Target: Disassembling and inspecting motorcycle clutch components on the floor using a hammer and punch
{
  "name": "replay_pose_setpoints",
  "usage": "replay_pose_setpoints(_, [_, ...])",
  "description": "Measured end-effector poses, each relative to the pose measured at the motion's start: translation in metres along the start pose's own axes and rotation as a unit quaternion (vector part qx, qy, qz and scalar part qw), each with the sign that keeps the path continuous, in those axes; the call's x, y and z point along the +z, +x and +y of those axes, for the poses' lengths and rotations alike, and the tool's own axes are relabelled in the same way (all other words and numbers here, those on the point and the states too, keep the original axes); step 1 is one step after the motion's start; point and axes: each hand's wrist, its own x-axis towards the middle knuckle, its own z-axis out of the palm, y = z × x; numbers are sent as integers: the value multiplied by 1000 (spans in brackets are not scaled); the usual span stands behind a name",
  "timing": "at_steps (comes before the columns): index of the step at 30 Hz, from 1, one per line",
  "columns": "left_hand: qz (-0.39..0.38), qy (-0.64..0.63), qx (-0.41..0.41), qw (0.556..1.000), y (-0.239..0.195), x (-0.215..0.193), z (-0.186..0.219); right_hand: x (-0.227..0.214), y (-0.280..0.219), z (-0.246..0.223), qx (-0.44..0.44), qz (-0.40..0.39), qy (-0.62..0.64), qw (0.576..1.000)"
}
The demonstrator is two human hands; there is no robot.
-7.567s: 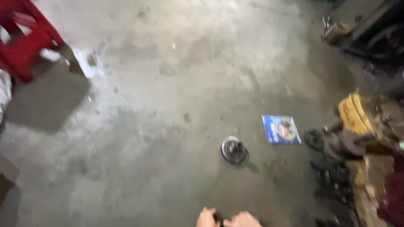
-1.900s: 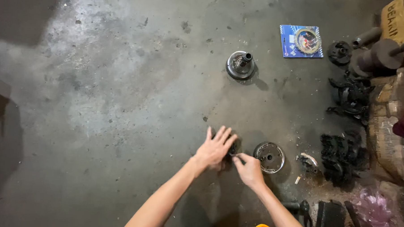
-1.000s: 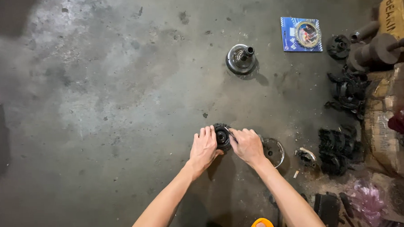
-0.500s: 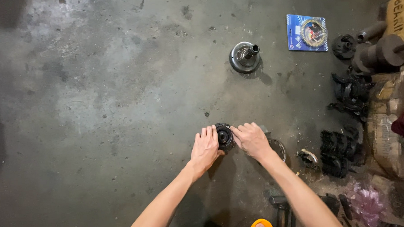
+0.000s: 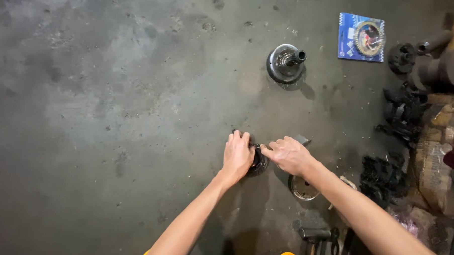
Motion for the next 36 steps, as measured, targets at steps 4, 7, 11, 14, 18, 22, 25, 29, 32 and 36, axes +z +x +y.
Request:
replay_pose_setpoints(4, [-1, -64, -43, 997, 2, 1, 1, 2, 8, 4, 0, -94, 38, 995])
replay_pose_setpoints(7, [-7, -85, -53, 995, 0, 1, 1, 5, 13, 0, 46, -129, 104, 985])
replay_pose_setpoints(11, [-10, -86, -53, 995, 1, -10, 6, -12, 22, -19, 203, -130, 234, 942])
replay_pose_setpoints(14, [9, -75, -40, 996, -1, -4, 1, -37, 35, -37, 429, -125, 401, 800])
replay_pose_setpoints(18, [51, -32, 7, 998, 0, 12, -10, -25, 33, -53, 606, 32, 682, 408])
replay_pose_setpoints(22, [85, 70, 86, 990, -13, -2, -2, 17, 23, -75, 601, 116, 654, 445])
replay_pose_setpoints(25, [130, 155, 213, 956, -17, -3, -9, -12, -1, -114, 560, 129, 529, 624])
replay_pose_setpoints(29, [148, 212, 279, 925, -16, -2, -8, -32, -46, -190, 411, 179, 351, 822])
replay_pose_setpoints(32, [145, 225, 308, 913, -16, -15, 3, 1, -61, -219, 327, 168, 257, 894])
replay_pose_setpoints(36, [80, 280, 328, 899, -8, -8, 6, -4, -66, -226, 317, 154, 260, 899])
